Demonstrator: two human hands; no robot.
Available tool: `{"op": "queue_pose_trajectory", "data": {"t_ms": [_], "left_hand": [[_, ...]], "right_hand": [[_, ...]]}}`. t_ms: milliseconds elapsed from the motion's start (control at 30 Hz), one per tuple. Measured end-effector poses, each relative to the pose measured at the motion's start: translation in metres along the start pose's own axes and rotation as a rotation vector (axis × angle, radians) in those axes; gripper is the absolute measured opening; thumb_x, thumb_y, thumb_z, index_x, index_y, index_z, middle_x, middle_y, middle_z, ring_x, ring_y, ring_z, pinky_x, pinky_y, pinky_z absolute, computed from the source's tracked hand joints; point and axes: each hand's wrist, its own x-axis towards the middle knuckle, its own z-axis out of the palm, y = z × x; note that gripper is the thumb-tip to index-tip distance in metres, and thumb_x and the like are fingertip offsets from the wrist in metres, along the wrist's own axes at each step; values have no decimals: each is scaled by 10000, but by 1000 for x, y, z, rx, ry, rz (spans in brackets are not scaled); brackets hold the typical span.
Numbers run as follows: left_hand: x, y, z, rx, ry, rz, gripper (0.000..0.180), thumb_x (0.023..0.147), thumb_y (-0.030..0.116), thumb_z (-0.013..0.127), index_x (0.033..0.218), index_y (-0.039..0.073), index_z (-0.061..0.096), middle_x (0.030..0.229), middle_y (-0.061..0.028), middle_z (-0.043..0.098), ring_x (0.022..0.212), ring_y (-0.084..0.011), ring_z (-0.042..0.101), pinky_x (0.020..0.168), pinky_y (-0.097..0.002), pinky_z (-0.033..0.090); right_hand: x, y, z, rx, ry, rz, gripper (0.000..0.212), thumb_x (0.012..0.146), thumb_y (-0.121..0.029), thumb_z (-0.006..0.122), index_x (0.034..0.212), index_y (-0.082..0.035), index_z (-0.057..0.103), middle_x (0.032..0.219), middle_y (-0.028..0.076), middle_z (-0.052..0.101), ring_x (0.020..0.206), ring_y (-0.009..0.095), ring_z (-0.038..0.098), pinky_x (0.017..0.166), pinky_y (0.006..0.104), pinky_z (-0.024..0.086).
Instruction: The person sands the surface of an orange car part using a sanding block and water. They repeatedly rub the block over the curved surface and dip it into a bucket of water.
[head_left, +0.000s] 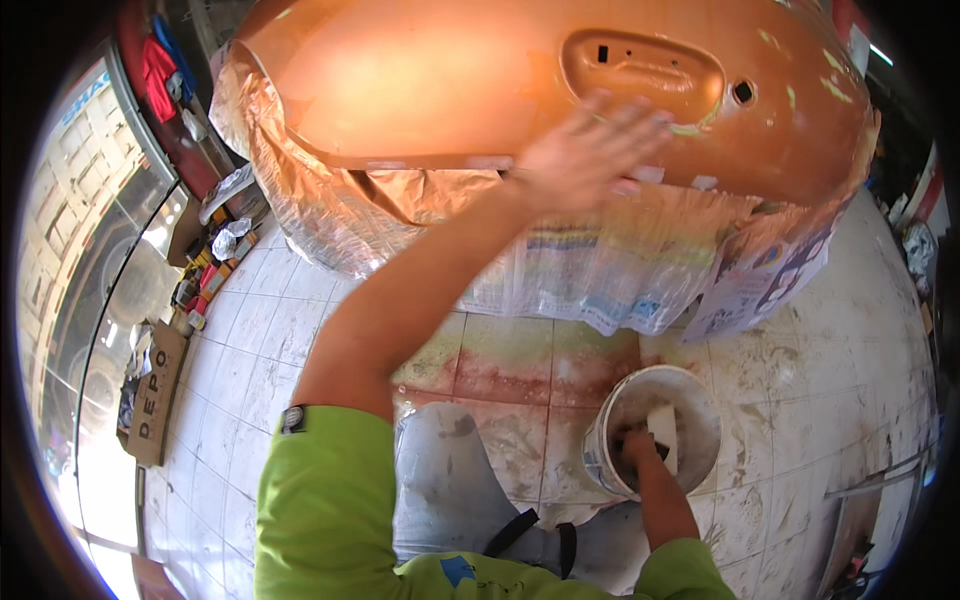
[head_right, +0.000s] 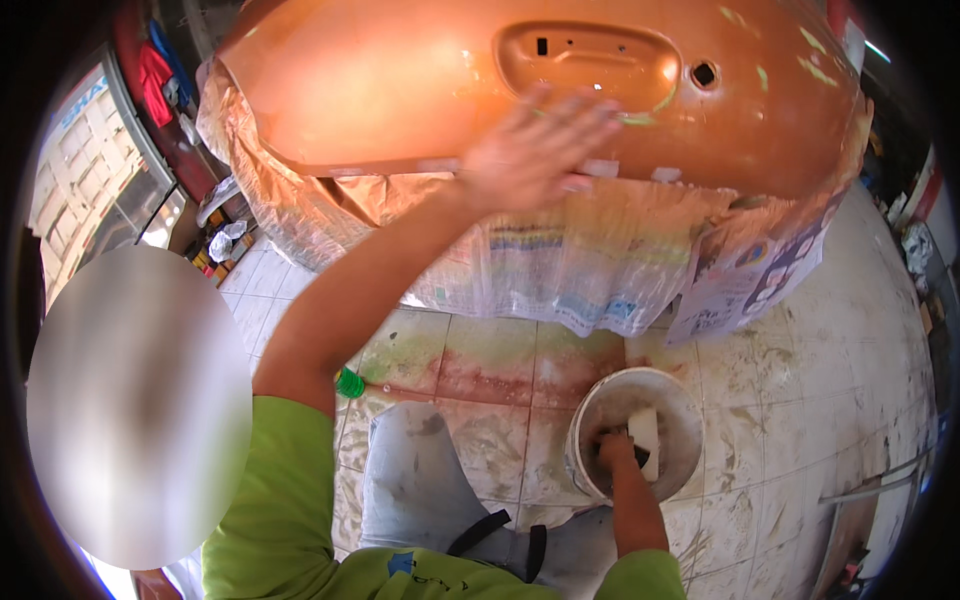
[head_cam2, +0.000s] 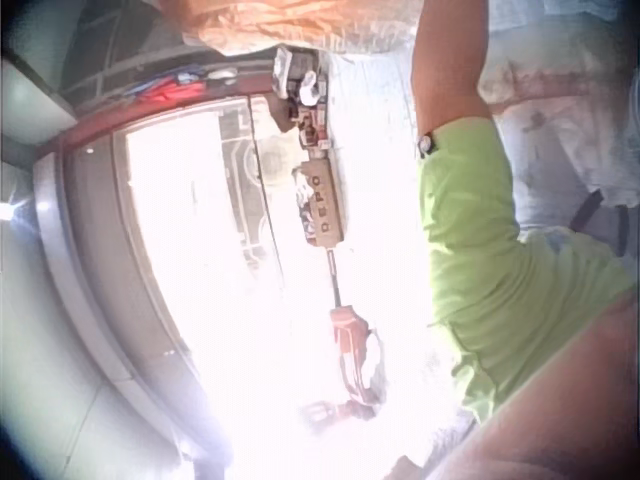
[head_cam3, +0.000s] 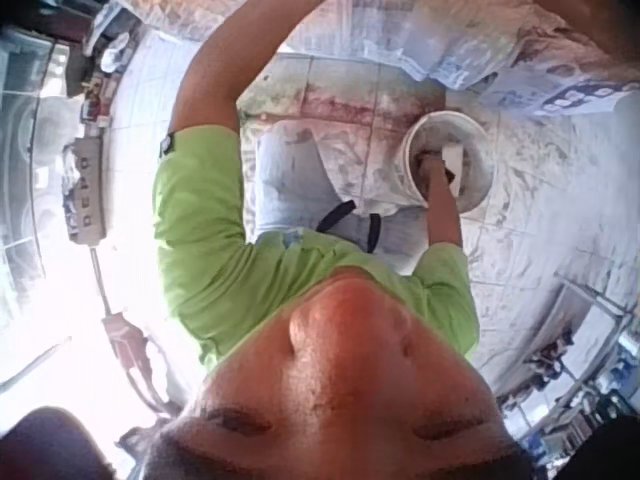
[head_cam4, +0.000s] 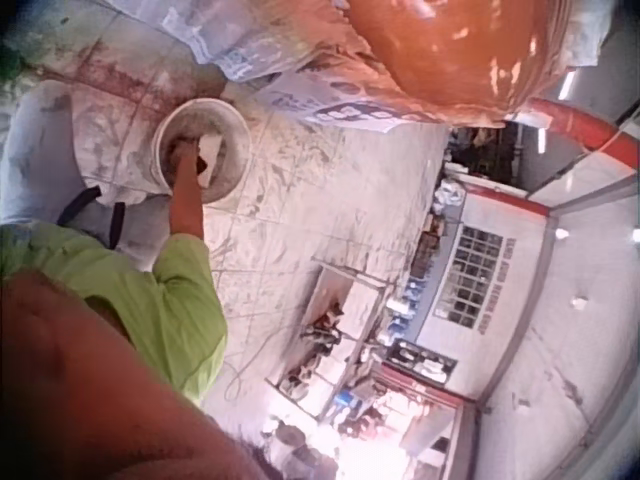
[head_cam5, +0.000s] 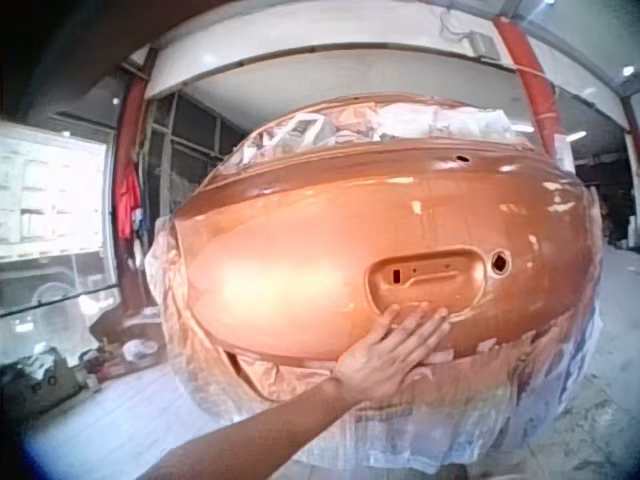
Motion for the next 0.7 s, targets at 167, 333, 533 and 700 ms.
{"op": "queue_pose_trajectory", "data": {"t_ms": [167, 333, 533, 700], "left_hand": [[-127, -84, -1, 1, -122, -38, 808, 1010, 608, 533, 1651, 134, 400, 1736, -52, 352, 1639, -256, 231, 1327, -569, 103], [-165, -108, 0, 14, -56, 71, 860, 1011, 618, 535, 1644, 57, 385, 1751, -113, 308, 1640, -331, 216, 1293, -665, 104], [-97, 9, -3, -220, -81, -144, 846, 923, 447, 741, 1613, 60, 438, 1750, -154, 292, 1643, -335, 207, 1297, -660, 116], [-158, 195, -56, -1185, -107, -322, 471, 877, 155, 771, 1334, 76, 689, 1538, -160, 577, 1472, -344, 503, 1216, -546, 402]], "right_hand": [[19, 20, 34, -186, -224, -61, 364, 872, -215, 709, 1221, -272, 793, 1531, 101, 579, 1440, 382, 491, 1170, 626, 375], [-59, -26, -150, -102, 291, -190, 422, 877, -165, 714, 1297, -190, 743, 1506, 96, 566, 1372, 382, 508, 1149, 604, 369], [-39, -45, -363, 290, 1217, -365, 666, 828, -225, 866, 1440, -151, 614, 1555, 202, 514, 1351, 442, 527, 1139, 537, 434], [17, -6, -471, 503, 1937, -257, 612, 895, -234, 850, 1390, 15, 589, 1349, 245, 632, 1247, 430, 606, 1088, 485, 474]]}}
